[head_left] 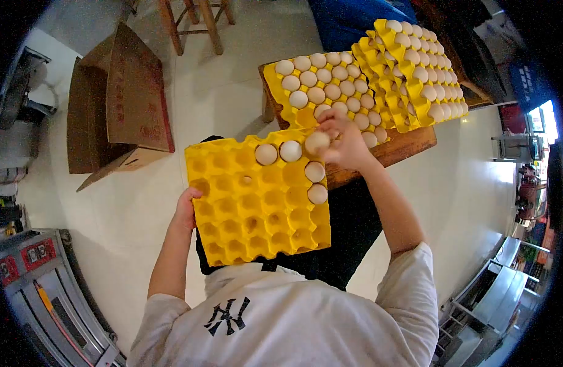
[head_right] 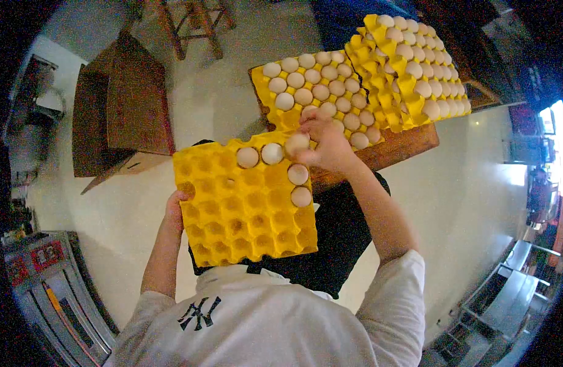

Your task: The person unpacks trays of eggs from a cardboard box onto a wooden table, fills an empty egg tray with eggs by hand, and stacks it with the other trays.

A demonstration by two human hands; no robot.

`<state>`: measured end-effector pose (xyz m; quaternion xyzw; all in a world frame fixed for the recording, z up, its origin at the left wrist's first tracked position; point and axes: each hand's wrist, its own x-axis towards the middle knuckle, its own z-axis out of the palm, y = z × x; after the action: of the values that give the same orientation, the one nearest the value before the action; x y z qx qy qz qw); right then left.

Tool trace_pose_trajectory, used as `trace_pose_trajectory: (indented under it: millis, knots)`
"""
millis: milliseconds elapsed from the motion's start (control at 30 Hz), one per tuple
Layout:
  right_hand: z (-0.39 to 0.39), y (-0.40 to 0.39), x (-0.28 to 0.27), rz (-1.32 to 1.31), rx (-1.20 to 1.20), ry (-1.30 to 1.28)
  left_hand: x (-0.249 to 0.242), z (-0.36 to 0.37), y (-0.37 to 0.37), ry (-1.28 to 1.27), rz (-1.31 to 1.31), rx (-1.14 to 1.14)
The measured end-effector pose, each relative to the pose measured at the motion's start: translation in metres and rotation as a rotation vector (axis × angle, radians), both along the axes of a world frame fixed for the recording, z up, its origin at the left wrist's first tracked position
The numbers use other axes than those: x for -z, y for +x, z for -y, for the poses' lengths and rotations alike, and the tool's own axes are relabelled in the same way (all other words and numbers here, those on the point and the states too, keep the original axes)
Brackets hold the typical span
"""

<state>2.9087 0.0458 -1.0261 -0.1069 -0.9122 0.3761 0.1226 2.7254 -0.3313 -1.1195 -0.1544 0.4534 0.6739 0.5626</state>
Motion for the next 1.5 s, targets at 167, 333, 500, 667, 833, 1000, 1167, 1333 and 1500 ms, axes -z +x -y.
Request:
trace_pose_trajectory:
  millis: [167, 333, 500, 667, 833, 1000, 1167, 1333, 1500]
  knots:
    - [-0.014, -0.035, 0.021, 0.073, 0.438, 0.017, 0.004, -0.002, 0.002, -0.023, -0.002, 0.000]
    - [-0.004, -0.052, 0.017, 0.299, 0.476, 0.343, 0.008, 0.001, 0.004, 0.014, -0.075, -0.032]
    - [-0.029, -0.028, 0.022, 0.273, 0.282, 0.304, -0.002, -0.004, 0.006, 0.050, -0.038, 0.006]
    - [-0.076, 0.012, 0.023, 0.169, 0.757, 0.163, 0.001, -0.002, 0.009, -0.002, -0.047, -0.018]
    - [-0.056, -0.004, 0.014, 0.418, 0.676, 0.301, -0.010, -0.008, 0.011, -0.078, -0.073, -0.016]
    - [-0.061, -0.011, 0.035, 0.489, 0.767, 0.602, -0.005, -0.008, 0.015, -0.086, -0.127, -0.029]
    - [-0.049, 0.009, 0.032, 0.114, 0.768, 0.253, -0.006, -0.008, 0.016, -0.068, -0.116, -0.016]
    - [0.038, 0.036, -0.031, 0.070, 0.308, -0.093, 0.012, -0.001, 0.014, 0.007, -0.024, -0.011]
    - [0.070, 0.035, -0.021, 0.064, 0.118, 0.327, -0.010, -0.016, 0.021, 0.063, -0.021, -0.023]
